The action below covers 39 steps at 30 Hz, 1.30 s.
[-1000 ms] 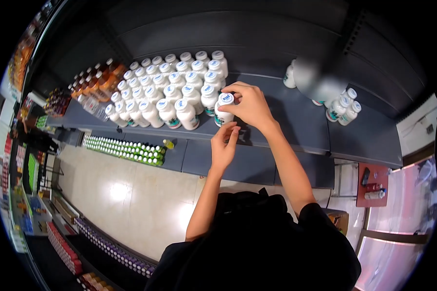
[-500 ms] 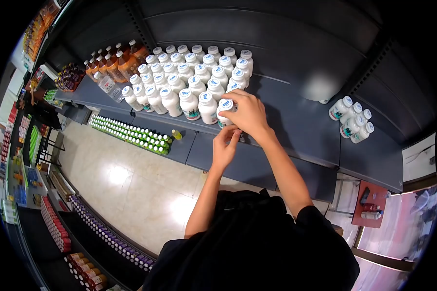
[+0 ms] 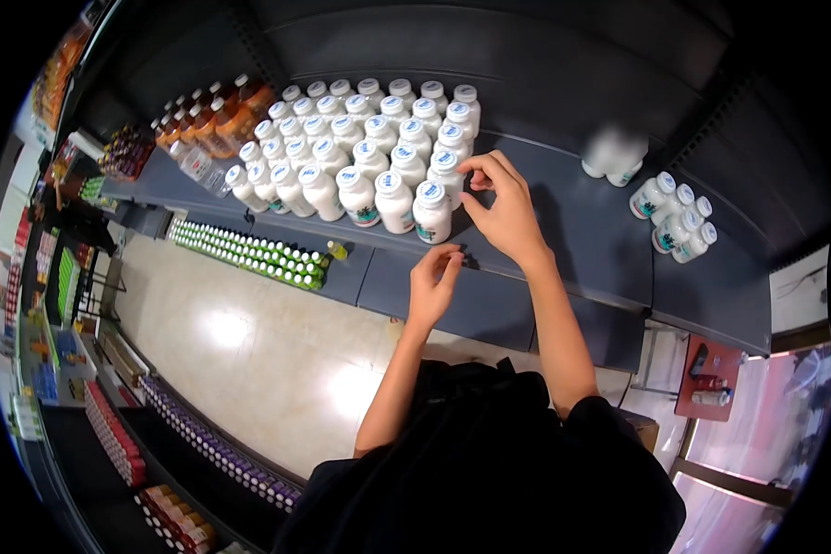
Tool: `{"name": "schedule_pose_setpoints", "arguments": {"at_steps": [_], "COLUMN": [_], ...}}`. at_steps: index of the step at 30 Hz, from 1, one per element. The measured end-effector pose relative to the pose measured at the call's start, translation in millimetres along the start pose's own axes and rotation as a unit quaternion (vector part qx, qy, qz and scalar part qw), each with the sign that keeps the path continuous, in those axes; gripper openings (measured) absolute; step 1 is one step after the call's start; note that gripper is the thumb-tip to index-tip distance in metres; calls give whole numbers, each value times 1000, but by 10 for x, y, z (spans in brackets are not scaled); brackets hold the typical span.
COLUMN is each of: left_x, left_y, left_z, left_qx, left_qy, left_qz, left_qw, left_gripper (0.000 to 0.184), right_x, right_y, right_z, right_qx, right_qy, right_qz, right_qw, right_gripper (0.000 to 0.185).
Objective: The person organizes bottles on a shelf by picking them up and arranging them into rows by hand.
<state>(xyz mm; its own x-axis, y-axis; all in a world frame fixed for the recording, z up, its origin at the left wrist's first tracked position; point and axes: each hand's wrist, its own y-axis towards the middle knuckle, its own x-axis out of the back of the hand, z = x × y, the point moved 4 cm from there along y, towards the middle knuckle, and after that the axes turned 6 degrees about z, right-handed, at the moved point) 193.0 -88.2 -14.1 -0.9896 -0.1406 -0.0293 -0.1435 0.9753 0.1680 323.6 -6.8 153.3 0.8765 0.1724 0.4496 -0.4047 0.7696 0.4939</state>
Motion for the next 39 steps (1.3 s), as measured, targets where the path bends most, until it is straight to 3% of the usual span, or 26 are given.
{"name": "schedule_pose_setpoints", "arguments": {"at_steps": [5,12,16,21,24,29,33,39], "left_x": [-180,-782,-1207,-1905,-2363,-3155,-3652,-3760], "left_y": [24,-17,-28,39,109,476,753,812], "left_z": [-17,-167,-174,-229,-347,-384,-421,-572], "left_qx": [-21,27,20,26,-36,-82,-95,-98], "left_qy": [-19,-58,-68,-96,-57,-10,26,68], "left_qz": [15,143,194,276,316,360,371,397], "left_qw": [999,988,978,956,946,929,923,910], "left_gripper": [22,26,26,26,26,44,50,59], "right_x": [364,1083,1549,2227,2590,2922,2898,2768], "right_y": [-240,-841,-1268,-1822,-2006,-2007,-1913,-1806], "right_z": [-234,-600,-772,-963,-1168,-1438,-1493,-1407], "right_qx": [-52,-120,-143,-174,-207,-245,-229,-210], "right_qy": [49,46,51,-98,-146,-178,-185,-345], "right_qz": [-46,-141,-223,-369,-440,-421,-422,-428], "right_qw": [996,982,963,908,862,855,858,808], "right_gripper": [32,28,35,51,58,71,71,62]}}
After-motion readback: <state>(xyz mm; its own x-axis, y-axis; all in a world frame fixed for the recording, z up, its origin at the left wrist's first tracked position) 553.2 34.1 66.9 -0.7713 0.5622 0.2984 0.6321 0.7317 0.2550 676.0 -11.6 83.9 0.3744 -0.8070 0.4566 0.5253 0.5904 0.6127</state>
